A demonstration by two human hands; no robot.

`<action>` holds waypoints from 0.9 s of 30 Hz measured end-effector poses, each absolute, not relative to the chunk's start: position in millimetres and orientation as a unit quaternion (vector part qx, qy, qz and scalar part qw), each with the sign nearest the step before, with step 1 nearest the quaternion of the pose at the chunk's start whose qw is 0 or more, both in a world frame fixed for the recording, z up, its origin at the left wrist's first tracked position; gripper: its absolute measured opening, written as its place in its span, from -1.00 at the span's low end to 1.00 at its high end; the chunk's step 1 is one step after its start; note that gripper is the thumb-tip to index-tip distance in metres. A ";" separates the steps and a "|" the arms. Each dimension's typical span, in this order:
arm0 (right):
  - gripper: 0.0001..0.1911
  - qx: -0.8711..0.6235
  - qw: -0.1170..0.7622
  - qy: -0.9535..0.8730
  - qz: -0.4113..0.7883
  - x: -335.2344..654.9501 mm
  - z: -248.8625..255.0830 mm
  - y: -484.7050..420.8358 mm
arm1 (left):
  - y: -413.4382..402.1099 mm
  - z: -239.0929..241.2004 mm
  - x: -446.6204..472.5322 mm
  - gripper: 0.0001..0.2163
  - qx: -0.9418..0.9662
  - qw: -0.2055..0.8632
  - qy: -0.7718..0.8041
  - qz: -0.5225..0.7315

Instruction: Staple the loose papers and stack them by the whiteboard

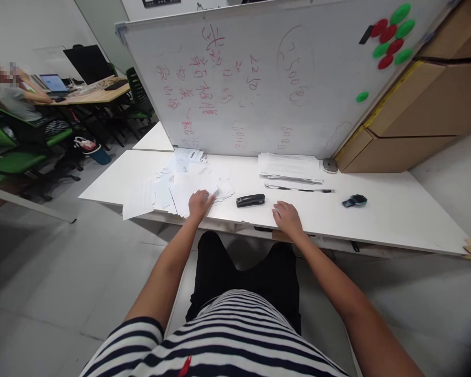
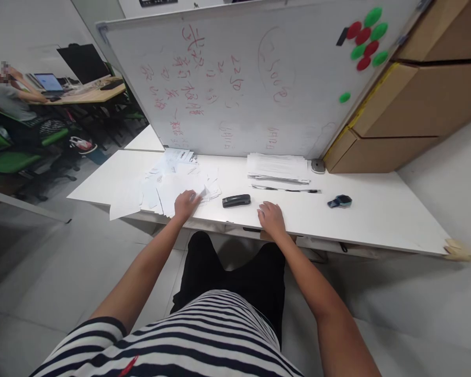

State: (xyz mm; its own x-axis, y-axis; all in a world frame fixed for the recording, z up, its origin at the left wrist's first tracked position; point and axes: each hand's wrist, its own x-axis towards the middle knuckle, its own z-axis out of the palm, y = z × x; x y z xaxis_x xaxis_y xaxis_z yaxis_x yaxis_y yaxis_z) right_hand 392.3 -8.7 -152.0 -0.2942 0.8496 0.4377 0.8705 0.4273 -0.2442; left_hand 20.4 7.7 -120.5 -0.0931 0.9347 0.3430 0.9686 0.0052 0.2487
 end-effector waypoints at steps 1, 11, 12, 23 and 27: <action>-0.63 -0.536 0.258 -0.804 -0.021 392.0 -152.1 -9.0 | 7.8 -120.5 21.2 -0.68 -0.676 0.042 -0.706 -0.207; -0.64 -0.541 0.262 -0.799 -0.022 390.7 -152.6 -10.1 | 8.1 -118.0 28.1 -0.65 -0.673 0.062 -0.719 -0.165; -0.64 -0.542 0.261 -0.798 -0.022 390.6 -152.8 -10.2 | 7.5 -118.0 28.5 -0.67 -0.674 0.060 -0.718 -0.164; -0.63 -0.544 0.341 -0.761 0.088 390.7 -142.5 -14.5 | -14.8 -92.7 44.2 -0.71 -0.637 0.013 -0.735 -0.231; -0.53 -0.551 0.512 -0.585 0.303 365.9 -124.0 -51.2 | -68.4 -73.3 92.6 -0.70 -0.784 -0.007 -0.565 -0.258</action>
State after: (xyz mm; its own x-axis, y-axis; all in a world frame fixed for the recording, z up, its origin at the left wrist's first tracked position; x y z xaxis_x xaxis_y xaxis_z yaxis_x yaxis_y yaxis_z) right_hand 365.9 -51.2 -124.0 0.1315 0.9554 0.2644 0.3352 0.2082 -0.9189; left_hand 92.6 -68.4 -73.3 0.2293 0.8891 0.3961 0.8820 -0.3619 0.3018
